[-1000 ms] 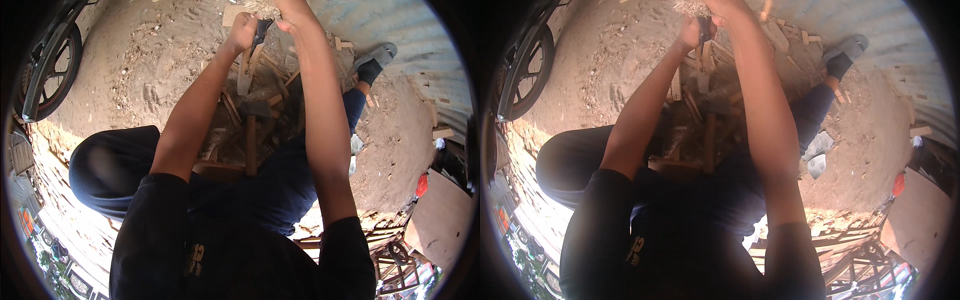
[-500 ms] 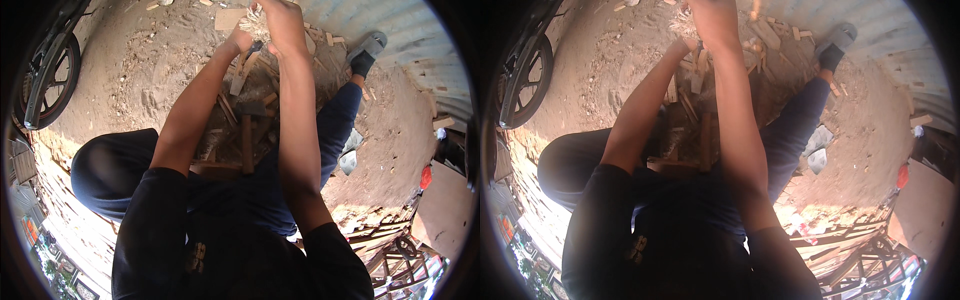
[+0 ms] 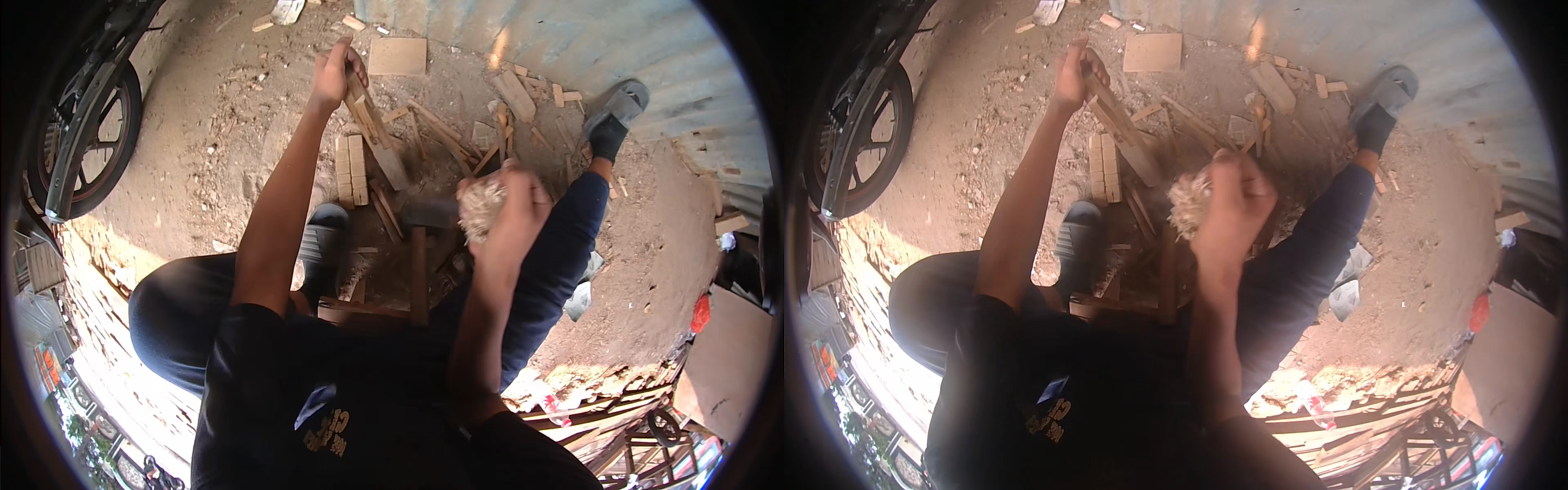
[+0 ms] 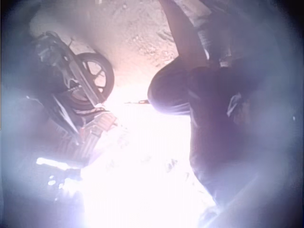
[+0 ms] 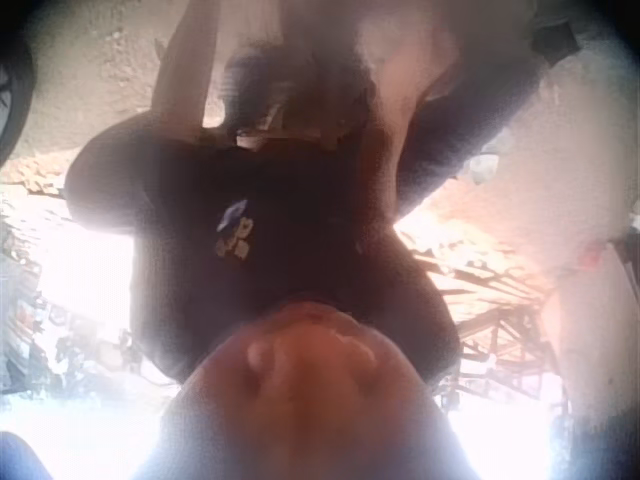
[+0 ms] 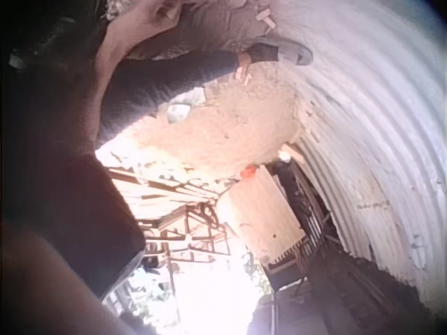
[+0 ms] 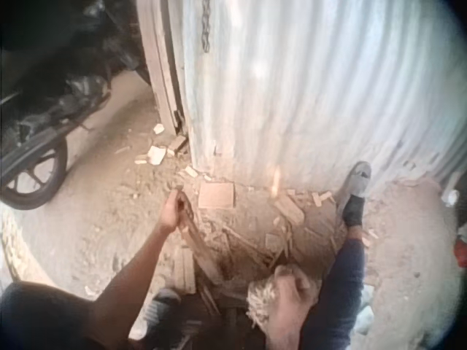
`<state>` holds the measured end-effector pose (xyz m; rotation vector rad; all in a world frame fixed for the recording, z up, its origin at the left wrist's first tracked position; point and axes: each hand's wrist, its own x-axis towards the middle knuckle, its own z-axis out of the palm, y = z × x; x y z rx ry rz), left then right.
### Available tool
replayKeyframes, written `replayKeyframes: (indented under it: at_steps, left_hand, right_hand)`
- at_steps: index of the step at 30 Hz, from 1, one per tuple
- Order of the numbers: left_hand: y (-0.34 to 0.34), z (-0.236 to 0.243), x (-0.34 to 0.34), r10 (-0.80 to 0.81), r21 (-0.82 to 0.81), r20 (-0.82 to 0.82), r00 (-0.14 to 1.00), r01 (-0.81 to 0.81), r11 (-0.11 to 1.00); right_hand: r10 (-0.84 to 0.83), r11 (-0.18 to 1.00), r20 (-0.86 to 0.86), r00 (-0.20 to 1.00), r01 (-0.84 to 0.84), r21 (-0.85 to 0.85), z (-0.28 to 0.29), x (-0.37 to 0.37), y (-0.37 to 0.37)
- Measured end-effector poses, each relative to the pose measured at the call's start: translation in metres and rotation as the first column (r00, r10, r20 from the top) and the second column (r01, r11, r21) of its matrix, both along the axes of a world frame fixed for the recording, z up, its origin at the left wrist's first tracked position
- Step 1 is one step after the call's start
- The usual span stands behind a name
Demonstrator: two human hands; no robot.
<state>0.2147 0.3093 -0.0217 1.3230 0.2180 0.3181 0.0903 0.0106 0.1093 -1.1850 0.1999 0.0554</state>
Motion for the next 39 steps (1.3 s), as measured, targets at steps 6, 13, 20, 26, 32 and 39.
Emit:
replayKeyframes:
  at_steps: [6, 13, 20, 26, 32, 39]
  left_hand:
    - [-0.014, -0.025, -0.019, -0.022, -0.061, -0.078, 0.997, 0.018, 0.998]
    - [-0.062, 0.015, -0.028, 0.161, 0.152, -0.073, 0.984, -0.148, 0.977]
    - [-0.079, 0.019, -0.053, 0.152, 0.157, -0.006, 0.988, -0.149, 0.976]
    - [-0.079, 0.027, -0.071, 0.169, 0.164, 0.028, 0.985, -0.171, 0.971]
    - [-0.092, 0.024, -0.081, 0.183, 0.165, 0.05, 0.982, -0.189, 0.968]
    - [-0.105, 0.033, -0.087, 0.195, 0.12, 0.093, 0.976, -0.205, 0.971]
  right_hand:
    - [0.084, 0.996, 0.123, 0.989, -0.088, 0.032, 0.032, 0.068, -0.039]
    - [-0.173, 0.931, 0.364, 0.915, 0.272, -0.241, -0.125, 0.089, 0.02]
    - [0.525, 0.624, 0.382, 0.76, -0.04, -0.78, -0.226, 0.039, 0.01]
    - [0.369, 0.773, 0.364, 0.855, -0.066, -0.631, -0.15, 0.014, 0.046]
    - [0.609, 0.578, 0.244, 0.755, -0.212, -0.788, -0.106, 0.027, 0.042]
    - [0.484, 0.512, 0.29, 0.825, 0.001, -0.859, -0.107, -0.001, 0.049]
